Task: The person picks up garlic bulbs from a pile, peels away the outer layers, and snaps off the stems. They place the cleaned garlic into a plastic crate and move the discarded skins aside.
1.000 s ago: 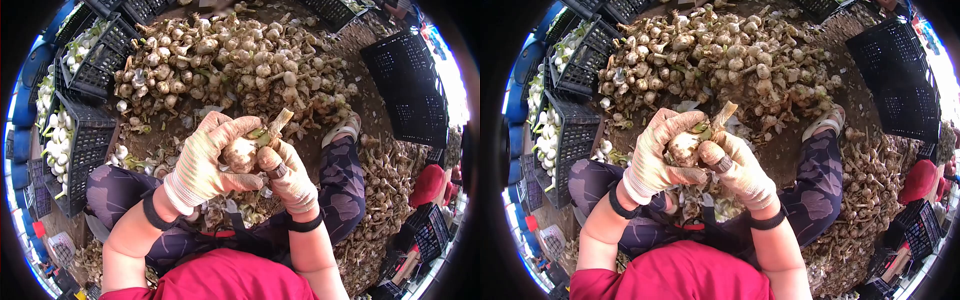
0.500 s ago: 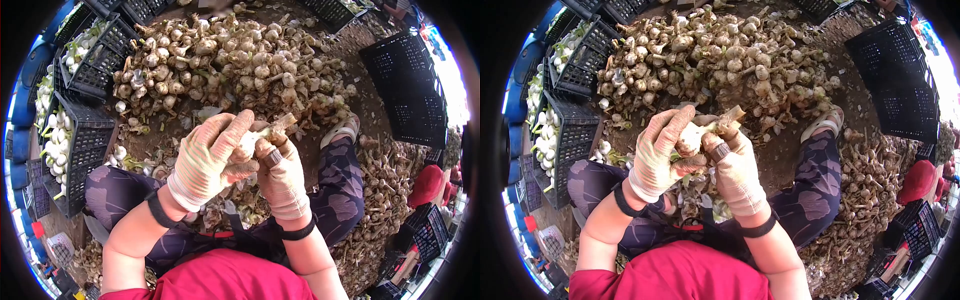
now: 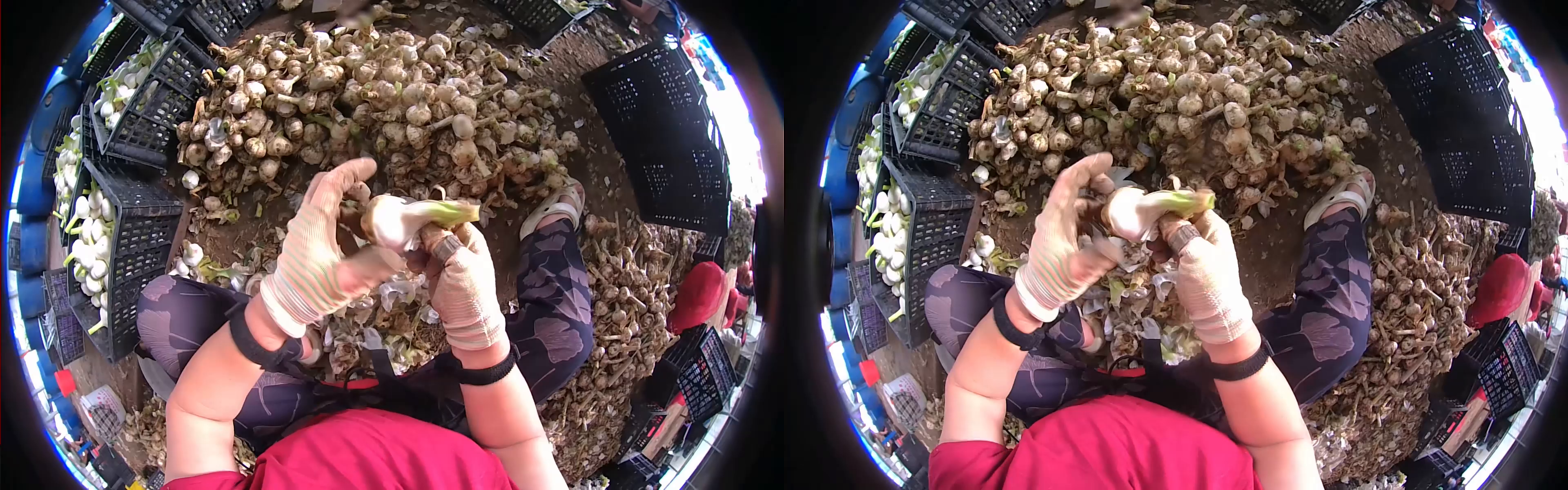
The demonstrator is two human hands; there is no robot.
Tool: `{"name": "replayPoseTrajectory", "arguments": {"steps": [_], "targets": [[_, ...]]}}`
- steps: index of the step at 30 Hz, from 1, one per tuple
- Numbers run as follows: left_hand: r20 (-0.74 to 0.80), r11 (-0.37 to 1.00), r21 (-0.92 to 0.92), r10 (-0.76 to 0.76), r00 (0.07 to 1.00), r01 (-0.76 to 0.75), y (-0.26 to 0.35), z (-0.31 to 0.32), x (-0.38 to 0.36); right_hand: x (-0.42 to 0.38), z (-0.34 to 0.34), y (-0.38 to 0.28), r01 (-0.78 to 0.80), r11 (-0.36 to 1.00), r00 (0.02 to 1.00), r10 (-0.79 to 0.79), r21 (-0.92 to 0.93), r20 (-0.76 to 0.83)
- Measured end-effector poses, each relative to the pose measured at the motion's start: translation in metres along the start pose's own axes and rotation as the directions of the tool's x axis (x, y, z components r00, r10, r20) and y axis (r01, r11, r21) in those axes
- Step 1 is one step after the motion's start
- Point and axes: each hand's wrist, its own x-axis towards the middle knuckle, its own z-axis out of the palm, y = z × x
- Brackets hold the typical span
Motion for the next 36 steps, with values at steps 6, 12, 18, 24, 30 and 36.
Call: {"name": "replayPoseTrajectory", "arguments": {"steps": [6, 12, 18, 24, 30, 36], "targets": [[0.268, 0.873, -0.285, -0.323, 0.907, 0.395, 0.001, -0.026, 0.010, -0.007, -0.002, -0.012, -0.154, 0.955, 0.943, 0.065, 0.254, 0.325], [0.249, 0.888, -0.329, -0.248, 0.936, 0.322, -0.002, -0.016, 0.001, -0.005, -0.005, 0.002, -0.133, 0.933, 0.982, 0.079, 0.334, 0.170], [0.449, 0.603, -0.678, -0.113, 0.886, 0.421, 0.006, -0.012, -0.003, 0.022, -0.012, 0.022, -0.096, 0.795, 0.962, 0.228, 0.599, -0.149], [0.185, 0.863, -0.421, -0.219, 0.958, 0.279, 0.001, -0.017, -0.002, -0.004, 0.015, -0.007, -0.012, 0.984, 0.987, -0.017, 0.176, 0.163], [-0.080, 0.999, -0.032, 0.019, 0.997, -0.022, -0.012, -0.003, -0.004, 0.004, 0.010, 0.008, 0.499, 0.410, 0.784, -0.589, -0.763, 0.195], [0.141, 0.808, 0.499, 0.282, 0.949, -0.314, 0.011, -0.014, 0.005, -0.001, 0.013, 0.004, 0.554, 0.324, 0.770, -0.549, -0.767, 0.325]]}}
